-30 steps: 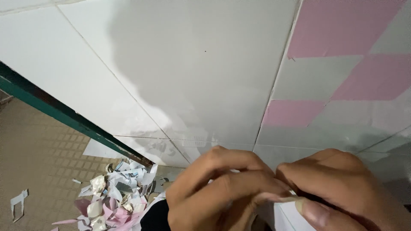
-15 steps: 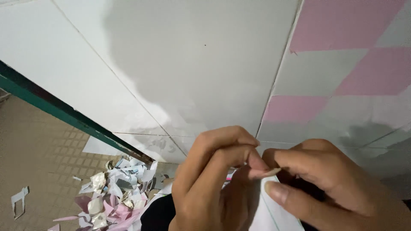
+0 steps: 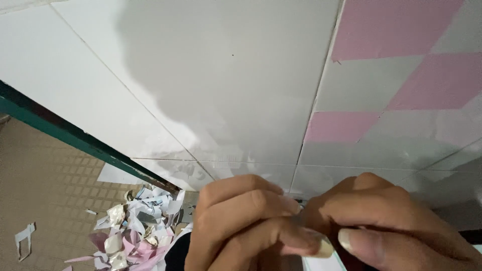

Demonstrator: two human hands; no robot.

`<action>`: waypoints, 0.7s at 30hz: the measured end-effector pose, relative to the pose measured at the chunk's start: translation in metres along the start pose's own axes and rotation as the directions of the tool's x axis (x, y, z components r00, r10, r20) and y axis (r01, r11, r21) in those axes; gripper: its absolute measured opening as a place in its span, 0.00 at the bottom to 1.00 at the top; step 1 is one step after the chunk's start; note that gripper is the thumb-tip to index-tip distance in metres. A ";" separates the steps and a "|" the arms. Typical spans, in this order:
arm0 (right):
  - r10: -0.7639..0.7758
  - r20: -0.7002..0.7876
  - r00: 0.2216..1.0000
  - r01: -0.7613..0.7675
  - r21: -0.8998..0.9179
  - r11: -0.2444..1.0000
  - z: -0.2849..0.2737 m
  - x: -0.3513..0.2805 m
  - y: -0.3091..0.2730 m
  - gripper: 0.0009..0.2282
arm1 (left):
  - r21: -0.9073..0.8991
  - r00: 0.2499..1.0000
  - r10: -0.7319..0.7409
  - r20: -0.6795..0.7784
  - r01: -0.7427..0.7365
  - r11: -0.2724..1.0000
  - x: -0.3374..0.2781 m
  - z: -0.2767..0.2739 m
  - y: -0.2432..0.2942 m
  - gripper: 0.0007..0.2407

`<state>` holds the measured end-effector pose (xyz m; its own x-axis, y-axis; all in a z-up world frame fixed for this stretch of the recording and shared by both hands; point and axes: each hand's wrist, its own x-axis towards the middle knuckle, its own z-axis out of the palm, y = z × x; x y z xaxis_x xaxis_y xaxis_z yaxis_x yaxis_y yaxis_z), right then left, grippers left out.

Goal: Cutting pink vinyl squares from a sheet and applying them to a tiled wall to create a checkerboard pattern.

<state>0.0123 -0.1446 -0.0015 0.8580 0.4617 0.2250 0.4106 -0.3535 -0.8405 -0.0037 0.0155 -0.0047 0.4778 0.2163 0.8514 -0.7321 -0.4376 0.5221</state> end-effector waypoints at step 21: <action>-0.018 -0.069 0.997 0.022 0.053 0.998 -0.005 -0.007 0.001 0.15 | -0.081 0.981 -0.103 0.166 0.117 0.990 0.011 0.003 0.009 0.11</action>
<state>0.0086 -0.1522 -0.0016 0.8696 0.4108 0.2739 0.4124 -0.2994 -0.8604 -0.0036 0.0110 0.0089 0.6243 0.1124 0.7730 -0.7080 -0.3366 0.6208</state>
